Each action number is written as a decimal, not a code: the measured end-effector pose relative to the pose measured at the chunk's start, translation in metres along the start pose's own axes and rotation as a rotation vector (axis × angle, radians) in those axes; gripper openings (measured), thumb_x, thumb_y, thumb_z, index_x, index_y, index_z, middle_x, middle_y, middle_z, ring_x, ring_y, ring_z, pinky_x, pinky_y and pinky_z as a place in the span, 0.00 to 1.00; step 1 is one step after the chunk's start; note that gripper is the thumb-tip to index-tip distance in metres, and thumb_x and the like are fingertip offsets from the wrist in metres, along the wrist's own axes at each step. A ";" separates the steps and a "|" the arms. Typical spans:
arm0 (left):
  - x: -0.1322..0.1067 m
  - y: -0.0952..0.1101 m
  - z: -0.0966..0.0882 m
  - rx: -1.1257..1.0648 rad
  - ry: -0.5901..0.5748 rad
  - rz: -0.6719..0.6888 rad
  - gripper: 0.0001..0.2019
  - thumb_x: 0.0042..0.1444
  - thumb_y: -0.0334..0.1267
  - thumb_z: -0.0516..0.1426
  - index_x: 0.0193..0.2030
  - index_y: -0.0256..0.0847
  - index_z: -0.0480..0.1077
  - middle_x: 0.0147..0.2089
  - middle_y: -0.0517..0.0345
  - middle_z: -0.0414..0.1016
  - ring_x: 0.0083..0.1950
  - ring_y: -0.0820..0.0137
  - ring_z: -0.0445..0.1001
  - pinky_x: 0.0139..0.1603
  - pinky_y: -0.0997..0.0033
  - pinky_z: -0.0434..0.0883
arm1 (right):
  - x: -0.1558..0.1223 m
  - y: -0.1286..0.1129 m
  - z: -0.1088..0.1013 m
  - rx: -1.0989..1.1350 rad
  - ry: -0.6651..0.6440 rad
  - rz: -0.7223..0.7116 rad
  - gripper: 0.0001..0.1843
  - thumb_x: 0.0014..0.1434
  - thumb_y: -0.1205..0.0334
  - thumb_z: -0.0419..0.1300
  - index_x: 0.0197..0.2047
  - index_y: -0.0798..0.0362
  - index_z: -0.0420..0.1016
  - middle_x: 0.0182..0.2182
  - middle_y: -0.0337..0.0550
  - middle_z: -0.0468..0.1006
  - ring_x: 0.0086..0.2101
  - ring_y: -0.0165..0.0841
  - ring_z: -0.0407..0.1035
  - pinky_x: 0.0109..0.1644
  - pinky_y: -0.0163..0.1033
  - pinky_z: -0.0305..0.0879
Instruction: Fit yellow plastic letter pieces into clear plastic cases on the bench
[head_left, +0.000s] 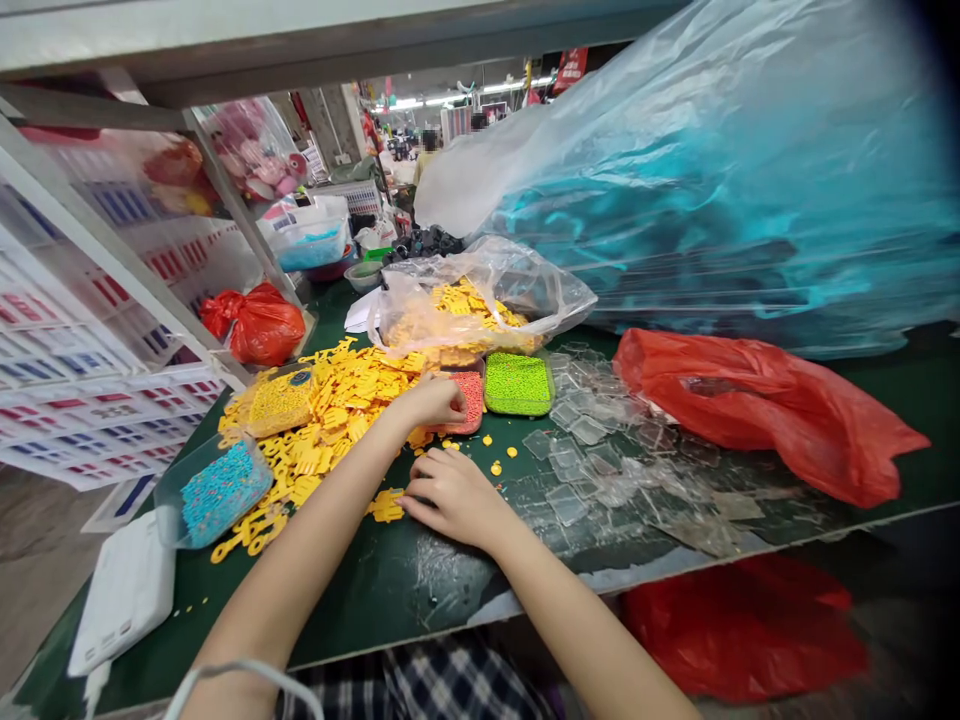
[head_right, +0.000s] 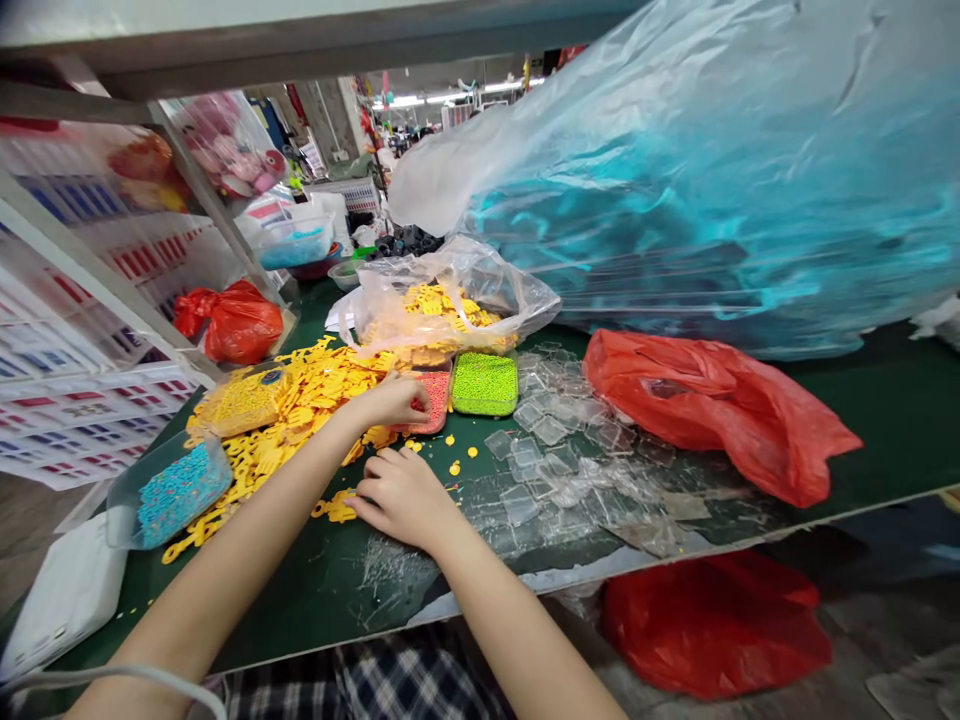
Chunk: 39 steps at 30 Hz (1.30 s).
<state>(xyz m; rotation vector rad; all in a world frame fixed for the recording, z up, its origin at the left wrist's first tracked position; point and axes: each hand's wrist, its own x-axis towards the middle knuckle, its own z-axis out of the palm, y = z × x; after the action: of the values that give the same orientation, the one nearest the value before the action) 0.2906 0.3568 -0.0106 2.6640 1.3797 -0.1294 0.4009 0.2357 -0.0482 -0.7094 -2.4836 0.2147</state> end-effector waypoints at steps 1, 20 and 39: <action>-0.001 0.000 0.000 0.004 0.019 -0.001 0.07 0.51 0.35 0.60 0.25 0.40 0.76 0.28 0.58 0.78 0.36 0.66 0.71 0.46 0.64 0.60 | 0.000 0.000 0.000 0.001 0.003 0.003 0.17 0.66 0.54 0.54 0.33 0.54 0.78 0.33 0.42 0.76 0.37 0.33 0.64 0.39 0.41 0.55; -0.189 -0.011 0.062 -0.284 0.855 -0.119 0.18 0.64 0.53 0.52 0.37 0.46 0.79 0.33 0.55 0.74 0.36 0.66 0.70 0.39 0.65 0.65 | 0.006 0.060 -0.070 -0.355 0.133 0.534 0.18 0.67 0.57 0.50 0.37 0.52 0.79 0.37 0.49 0.81 0.40 0.41 0.70 0.42 0.43 0.60; -0.189 -0.007 0.076 -0.431 0.587 -0.110 0.14 0.61 0.49 0.57 0.38 0.45 0.80 0.37 0.57 0.75 0.41 0.67 0.70 0.47 0.65 0.60 | 0.012 0.178 -0.074 -0.689 -0.578 0.776 0.14 0.56 0.58 0.62 0.44 0.54 0.81 0.41 0.57 0.80 0.43 0.45 0.74 0.37 0.40 0.62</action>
<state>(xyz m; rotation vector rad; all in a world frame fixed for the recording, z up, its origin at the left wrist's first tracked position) 0.1744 0.1962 -0.0594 2.3380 1.4749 0.8979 0.5109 0.3931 -0.0324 -2.1518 -2.6557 -0.2155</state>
